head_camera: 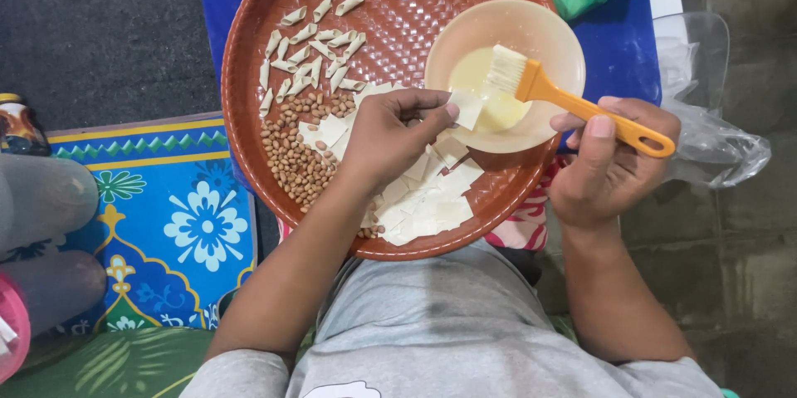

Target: Preparing snacks by brushing small dough squares with a liquid and wrapping them around peanuts.

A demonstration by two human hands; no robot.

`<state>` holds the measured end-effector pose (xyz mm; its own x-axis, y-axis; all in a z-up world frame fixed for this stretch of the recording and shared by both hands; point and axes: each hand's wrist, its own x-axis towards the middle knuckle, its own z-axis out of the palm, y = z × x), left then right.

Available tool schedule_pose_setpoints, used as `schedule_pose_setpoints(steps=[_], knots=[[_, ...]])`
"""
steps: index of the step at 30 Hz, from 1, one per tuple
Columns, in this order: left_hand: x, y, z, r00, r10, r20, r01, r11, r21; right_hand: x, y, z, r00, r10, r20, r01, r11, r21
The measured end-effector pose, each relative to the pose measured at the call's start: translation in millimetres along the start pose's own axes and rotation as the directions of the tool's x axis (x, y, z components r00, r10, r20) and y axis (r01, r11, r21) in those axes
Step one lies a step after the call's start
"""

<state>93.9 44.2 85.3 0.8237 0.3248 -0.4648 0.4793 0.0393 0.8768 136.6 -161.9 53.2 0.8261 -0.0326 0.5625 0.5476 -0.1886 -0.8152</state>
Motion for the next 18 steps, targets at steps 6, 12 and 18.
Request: schedule_pose_setpoints(steps=[6,12,18], knots=[[-4,5,2,0.999,0.037,-0.003,-0.036,0.985,0.168,-3,-5,0,1.000,-0.006,0.005,0.006,1.000,0.022],[3,0,-2,0.983,0.179,0.037,-0.182,0.946,0.267,-4,-6,0,0.999,-0.047,0.011,0.047,0.999,-0.012],[8,3,-5,0.964,0.246,0.105,-0.267,0.889,0.372,-4,-7,-1,0.996,-0.084,-0.003,0.084,0.996,-0.013]])
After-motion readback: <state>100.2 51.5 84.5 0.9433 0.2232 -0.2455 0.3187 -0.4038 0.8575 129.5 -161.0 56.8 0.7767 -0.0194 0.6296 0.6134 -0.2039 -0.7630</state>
